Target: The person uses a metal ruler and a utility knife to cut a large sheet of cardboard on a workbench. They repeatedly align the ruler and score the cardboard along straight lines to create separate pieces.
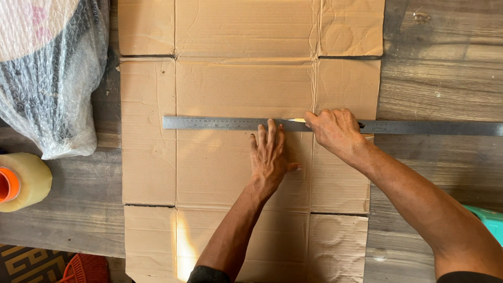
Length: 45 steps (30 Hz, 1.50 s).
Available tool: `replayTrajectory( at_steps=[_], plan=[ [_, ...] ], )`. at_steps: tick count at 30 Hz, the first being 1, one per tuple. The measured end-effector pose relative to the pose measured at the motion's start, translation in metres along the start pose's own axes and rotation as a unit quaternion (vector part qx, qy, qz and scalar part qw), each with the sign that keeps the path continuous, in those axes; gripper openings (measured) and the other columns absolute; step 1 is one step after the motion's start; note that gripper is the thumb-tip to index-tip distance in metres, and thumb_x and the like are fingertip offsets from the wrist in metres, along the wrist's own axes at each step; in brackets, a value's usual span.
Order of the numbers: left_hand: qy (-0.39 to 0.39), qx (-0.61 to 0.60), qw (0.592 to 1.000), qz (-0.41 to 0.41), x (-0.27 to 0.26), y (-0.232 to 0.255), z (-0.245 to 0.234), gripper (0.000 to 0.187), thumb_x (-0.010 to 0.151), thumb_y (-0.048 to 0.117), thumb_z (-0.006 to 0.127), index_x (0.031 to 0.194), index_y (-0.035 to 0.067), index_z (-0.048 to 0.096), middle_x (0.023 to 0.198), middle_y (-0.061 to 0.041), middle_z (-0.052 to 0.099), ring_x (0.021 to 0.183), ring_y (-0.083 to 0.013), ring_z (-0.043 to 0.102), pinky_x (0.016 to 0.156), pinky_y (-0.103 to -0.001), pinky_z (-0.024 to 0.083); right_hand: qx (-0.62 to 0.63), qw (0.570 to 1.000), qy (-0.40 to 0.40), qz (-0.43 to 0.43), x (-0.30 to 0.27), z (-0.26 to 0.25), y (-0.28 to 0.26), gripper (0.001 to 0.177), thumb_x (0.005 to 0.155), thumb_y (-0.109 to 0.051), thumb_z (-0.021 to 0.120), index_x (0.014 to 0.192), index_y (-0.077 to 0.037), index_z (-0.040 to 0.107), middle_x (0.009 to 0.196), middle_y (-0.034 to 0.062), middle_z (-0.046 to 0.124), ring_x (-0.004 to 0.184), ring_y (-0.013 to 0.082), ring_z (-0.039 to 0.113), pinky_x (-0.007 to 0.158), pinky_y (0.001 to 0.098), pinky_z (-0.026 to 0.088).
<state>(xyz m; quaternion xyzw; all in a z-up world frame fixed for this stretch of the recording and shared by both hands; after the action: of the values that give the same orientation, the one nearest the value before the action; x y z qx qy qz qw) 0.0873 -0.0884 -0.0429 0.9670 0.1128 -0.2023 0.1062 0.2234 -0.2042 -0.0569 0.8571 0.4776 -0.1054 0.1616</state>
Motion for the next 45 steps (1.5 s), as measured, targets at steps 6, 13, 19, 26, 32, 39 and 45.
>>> replayTrajectory(
  at_steps=[6, 13, 19, 26, 32, 39, 45],
  plan=[
    [-0.007, 0.006, 1.000, 0.009, -0.006, 0.011, -0.005, 0.135, 0.058, 0.088, 0.073, 0.163, 0.021, 0.020, 0.158, -0.027, 0.022, 0.143, -0.0502, 0.030, 0.100, -0.063, 0.038, -0.014, 1.000, -0.004, 0.007, -0.006, 0.003, 0.013, 0.010, 0.102, -0.033, 0.050, 0.103, -0.028, 0.059, 0.075, 0.0084, 0.071, 0.077, 0.0308, 0.078, 0.074, 0.0449, 0.058],
    [-0.012, -0.007, 1.000, 0.003, 0.004, 0.017, -0.004, 0.123, 0.064, 0.085, 0.070, 0.162, 0.023, 0.028, 0.156, -0.030, 0.025, 0.143, -0.0530, 0.027, 0.104, -0.064, 0.032, -0.040, 0.999, 0.015, 0.024, -0.015, 0.018, 0.028, 0.012, 0.101, -0.034, 0.051, 0.105, -0.029, 0.061, 0.074, 0.0067, 0.070, 0.076, 0.0296, 0.077, 0.074, 0.0430, 0.057],
    [0.008, -0.006, 0.999, 0.036, 0.009, 0.027, 0.003, 0.105, 0.076, 0.070, 0.076, 0.157, 0.016, 0.038, 0.159, -0.024, 0.026, 0.146, -0.0432, 0.030, 0.110, -0.057, 0.034, -0.054, 0.998, 0.031, 0.024, -0.023, 0.024, 0.035, 0.012, 0.100, -0.034, 0.053, 0.104, -0.029, 0.063, 0.073, 0.0061, 0.068, 0.073, 0.0281, 0.076, 0.073, 0.0426, 0.056],
    [0.014, -0.017, 0.999, 0.040, 0.006, 0.035, -0.008, 0.116, 0.068, 0.080, 0.075, 0.159, 0.020, 0.034, 0.155, -0.030, 0.029, 0.142, -0.0511, 0.035, 0.097, -0.059, 0.047, -0.029, 0.999, 0.013, 0.036, -0.027, 0.018, 0.041, 0.013, 0.101, -0.033, 0.052, 0.104, -0.028, 0.063, 0.076, 0.0087, 0.069, 0.076, 0.0313, 0.076, 0.076, 0.0449, 0.055],
    [-0.004, 0.000, 1.000, 0.025, 0.011, 0.046, -0.007, 0.116, 0.066, 0.080, 0.074, 0.159, 0.022, 0.035, 0.152, -0.033, 0.029, 0.141, -0.0562, 0.032, 0.098, -0.064, 0.040, -0.029, 0.999, -0.004, 0.045, -0.035, 0.023, 0.053, 0.013, 0.101, -0.034, 0.052, 0.104, -0.027, 0.063, 0.076, 0.0099, 0.069, 0.077, 0.0326, 0.076, 0.077, 0.0463, 0.055],
    [0.010, 0.018, 0.999, 0.049, 0.019, 0.060, 0.006, 0.108, 0.072, 0.077, 0.072, 0.153, 0.013, 0.042, 0.156, -0.023, 0.028, 0.146, -0.0453, 0.029, 0.109, -0.061, 0.035, -0.042, 0.998, 0.009, 0.039, -0.036, 0.024, 0.053, 0.016, 0.102, -0.030, 0.048, 0.104, -0.027, 0.064, 0.076, 0.0084, 0.069, 0.075, 0.0305, 0.076, 0.074, 0.0443, 0.055],
    [0.024, 0.014, 0.998, 0.057, 0.012, 0.064, -0.002, 0.124, 0.061, 0.087, 0.068, 0.153, 0.008, 0.042, 0.153, -0.028, 0.030, 0.142, -0.0500, 0.033, 0.100, -0.061, 0.043, -0.042, 0.998, 0.001, 0.041, -0.045, 0.030, 0.063, 0.014, 0.101, -0.030, 0.050, 0.105, -0.027, 0.064, 0.076, 0.0095, 0.069, 0.074, 0.0316, 0.075, 0.074, 0.0443, 0.055]
  ],
)
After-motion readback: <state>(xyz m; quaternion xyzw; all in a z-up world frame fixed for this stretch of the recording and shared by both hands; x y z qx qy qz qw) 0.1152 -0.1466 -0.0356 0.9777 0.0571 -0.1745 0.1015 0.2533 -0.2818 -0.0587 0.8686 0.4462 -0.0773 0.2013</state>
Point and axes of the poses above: each hand's wrist, its own x-axis towards the middle knuckle, its own z-axis out of the palm, y = z × x, the point moved 5 cm from there along x, towards the middle knuckle
